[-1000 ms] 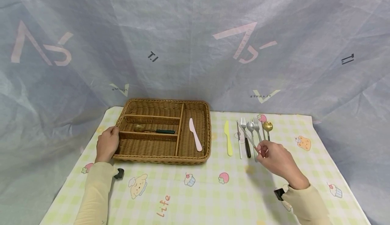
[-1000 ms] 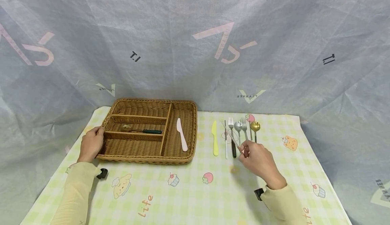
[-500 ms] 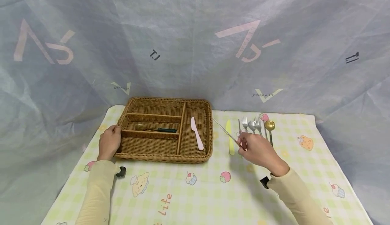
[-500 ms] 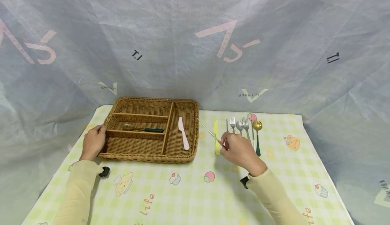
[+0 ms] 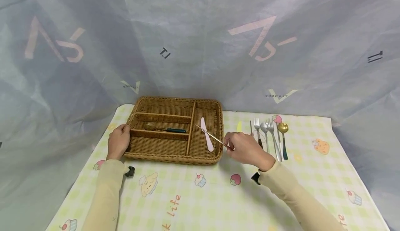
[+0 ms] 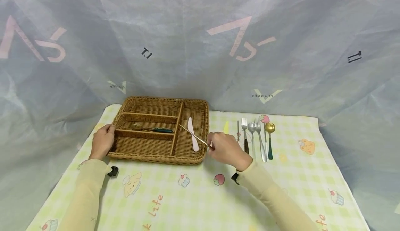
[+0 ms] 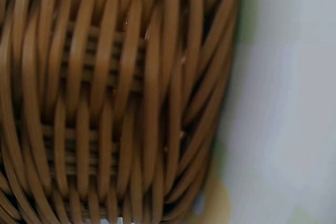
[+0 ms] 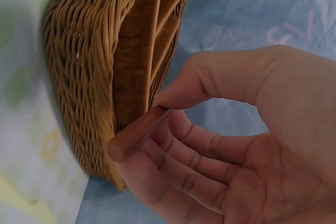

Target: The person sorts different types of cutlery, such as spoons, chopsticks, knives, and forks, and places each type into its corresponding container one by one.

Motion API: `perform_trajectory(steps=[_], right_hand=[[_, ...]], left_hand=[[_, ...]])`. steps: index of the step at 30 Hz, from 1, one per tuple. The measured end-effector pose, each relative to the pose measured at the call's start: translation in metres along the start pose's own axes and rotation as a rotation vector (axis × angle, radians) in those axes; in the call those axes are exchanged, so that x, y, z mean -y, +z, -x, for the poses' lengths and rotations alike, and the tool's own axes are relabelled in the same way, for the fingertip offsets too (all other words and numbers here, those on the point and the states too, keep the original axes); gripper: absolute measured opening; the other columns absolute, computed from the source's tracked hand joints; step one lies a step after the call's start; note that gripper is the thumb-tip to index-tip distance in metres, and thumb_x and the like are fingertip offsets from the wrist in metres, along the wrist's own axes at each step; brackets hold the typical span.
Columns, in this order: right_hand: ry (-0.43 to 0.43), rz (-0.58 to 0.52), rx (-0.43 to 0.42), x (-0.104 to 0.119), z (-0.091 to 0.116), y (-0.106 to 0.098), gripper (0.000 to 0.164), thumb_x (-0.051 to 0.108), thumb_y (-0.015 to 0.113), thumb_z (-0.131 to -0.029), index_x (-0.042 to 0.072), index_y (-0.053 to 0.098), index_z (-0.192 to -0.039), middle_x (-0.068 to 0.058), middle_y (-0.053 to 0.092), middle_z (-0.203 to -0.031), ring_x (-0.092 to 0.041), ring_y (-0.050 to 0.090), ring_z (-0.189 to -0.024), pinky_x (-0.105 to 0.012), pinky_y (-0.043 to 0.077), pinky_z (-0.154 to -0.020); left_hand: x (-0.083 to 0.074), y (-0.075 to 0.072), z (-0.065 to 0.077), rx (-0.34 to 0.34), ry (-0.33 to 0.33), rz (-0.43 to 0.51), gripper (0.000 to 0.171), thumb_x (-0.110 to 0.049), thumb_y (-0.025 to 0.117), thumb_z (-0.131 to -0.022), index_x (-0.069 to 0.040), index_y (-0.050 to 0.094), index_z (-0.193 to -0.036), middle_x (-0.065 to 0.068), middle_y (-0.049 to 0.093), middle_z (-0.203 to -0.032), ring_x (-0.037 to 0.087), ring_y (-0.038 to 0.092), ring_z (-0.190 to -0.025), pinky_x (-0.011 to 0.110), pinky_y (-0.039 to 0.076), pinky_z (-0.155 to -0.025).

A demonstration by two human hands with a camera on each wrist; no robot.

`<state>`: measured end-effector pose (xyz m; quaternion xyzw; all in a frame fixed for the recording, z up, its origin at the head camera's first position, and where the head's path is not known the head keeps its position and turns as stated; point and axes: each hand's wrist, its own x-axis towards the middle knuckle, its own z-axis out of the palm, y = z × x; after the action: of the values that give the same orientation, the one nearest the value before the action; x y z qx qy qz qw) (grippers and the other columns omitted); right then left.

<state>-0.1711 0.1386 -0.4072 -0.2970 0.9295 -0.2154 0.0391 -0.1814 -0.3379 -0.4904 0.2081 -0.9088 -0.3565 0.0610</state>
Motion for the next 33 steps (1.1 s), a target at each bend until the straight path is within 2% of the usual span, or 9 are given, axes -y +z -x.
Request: perform_trajectory(steps=[5,7,13,15,18,21,25,28,33], right_hand=[[-0.013,-0.001,0.039,0.008,-0.010,0.002,0.014,-0.001,0.074,-0.084,0.008,0.073,-0.095,0.010,0.055,-0.066,-0.010,0.048,-0.058,-0.031,0.041,-0.054],[-0.023,-0.013,0.054,0.011,-0.014,0.003,0.012,-0.001,0.073,-0.084,0.009,0.070,-0.090,0.010,0.050,-0.065,-0.009,0.045,-0.059,-0.031,0.039,-0.056],[-0.056,-0.022,0.087,0.023,-0.027,0.005,0.030,-0.002,0.071,-0.085,0.017,0.051,-0.073,0.008,0.035,-0.066,-0.009,0.033,-0.059,-0.030,0.029,-0.058],[-0.070,-0.019,0.101,0.026,-0.032,0.006,0.029,-0.002,0.071,-0.088,0.016,0.054,-0.074,0.007,0.037,-0.065,-0.009,0.032,-0.059,-0.030,0.029,-0.058],[-0.092,-0.010,0.117,0.032,-0.040,0.009,0.017,0.000,0.072,-0.091,0.014,0.066,-0.083,0.008,0.046,-0.064,-0.008,0.034,-0.056,-0.030,0.032,-0.057],[-0.117,0.001,0.136,0.037,-0.049,0.012,0.016,-0.003,0.069,-0.090,0.013,0.067,-0.086,0.007,0.042,-0.062,-0.007,0.029,-0.055,-0.030,0.029,-0.056],[-0.154,0.008,0.156,0.043,-0.058,0.016,0.037,-0.008,0.065,-0.086,0.018,0.044,-0.070,0.007,0.024,-0.063,-0.009,0.019,-0.058,-0.029,0.020,-0.057],[-0.182,0.013,0.168,0.050,-0.065,0.019,0.050,-0.010,0.063,-0.085,0.020,0.028,-0.067,0.006,0.015,-0.067,-0.010,0.013,-0.061,-0.030,0.015,-0.059],[-0.202,0.038,0.202,0.062,-0.078,0.026,0.052,-0.013,0.059,-0.083,0.020,0.021,-0.071,0.005,0.012,-0.071,-0.011,0.011,-0.062,-0.030,0.015,-0.059]], left_hand=[[-0.006,0.001,-0.002,-0.008,0.016,0.005,0.062,-0.041,0.029,-0.117,-0.001,0.049,-0.160,0.031,0.065,-0.130,0.047,0.063,-0.098,0.061,0.047,-0.090],[-0.006,0.000,-0.003,-0.009,0.017,0.005,0.062,-0.041,0.029,-0.117,-0.001,0.049,-0.160,0.031,0.065,-0.132,0.048,0.063,-0.098,0.062,0.047,-0.090],[-0.004,0.000,-0.004,-0.006,0.024,-0.002,0.062,-0.041,0.029,-0.117,-0.001,0.050,-0.159,0.029,0.068,-0.126,0.042,0.060,-0.084,0.055,0.045,-0.083],[-0.003,0.000,-0.004,-0.009,0.021,0.001,0.062,-0.042,0.029,-0.117,-0.002,0.050,-0.159,0.029,0.067,-0.128,0.045,0.062,-0.090,0.058,0.047,-0.085],[-0.002,0.000,-0.004,-0.014,0.017,0.004,0.062,-0.042,0.029,-0.116,-0.002,0.050,-0.160,0.029,0.064,-0.139,0.050,0.065,-0.109,0.064,0.048,-0.097],[-0.001,0.001,-0.004,-0.013,0.011,0.008,0.062,-0.042,0.029,-0.116,-0.002,0.049,-0.160,0.029,0.063,-0.142,0.051,0.064,-0.116,0.066,0.046,-0.102],[-0.001,0.001,-0.003,-0.014,0.007,0.005,0.062,-0.042,0.030,-0.116,-0.002,0.050,-0.160,0.029,0.063,-0.141,0.050,0.064,-0.115,0.065,0.046,-0.101],[-0.001,0.001,-0.002,-0.014,0.004,0.007,0.062,-0.042,0.029,-0.116,-0.002,0.051,-0.159,0.028,0.064,-0.141,0.050,0.063,-0.115,0.065,0.046,-0.101],[-0.001,0.001,0.000,-0.016,0.005,0.008,0.061,-0.041,0.030,-0.116,-0.002,0.052,-0.158,0.028,0.065,-0.138,0.048,0.063,-0.110,0.063,0.046,-0.098]])
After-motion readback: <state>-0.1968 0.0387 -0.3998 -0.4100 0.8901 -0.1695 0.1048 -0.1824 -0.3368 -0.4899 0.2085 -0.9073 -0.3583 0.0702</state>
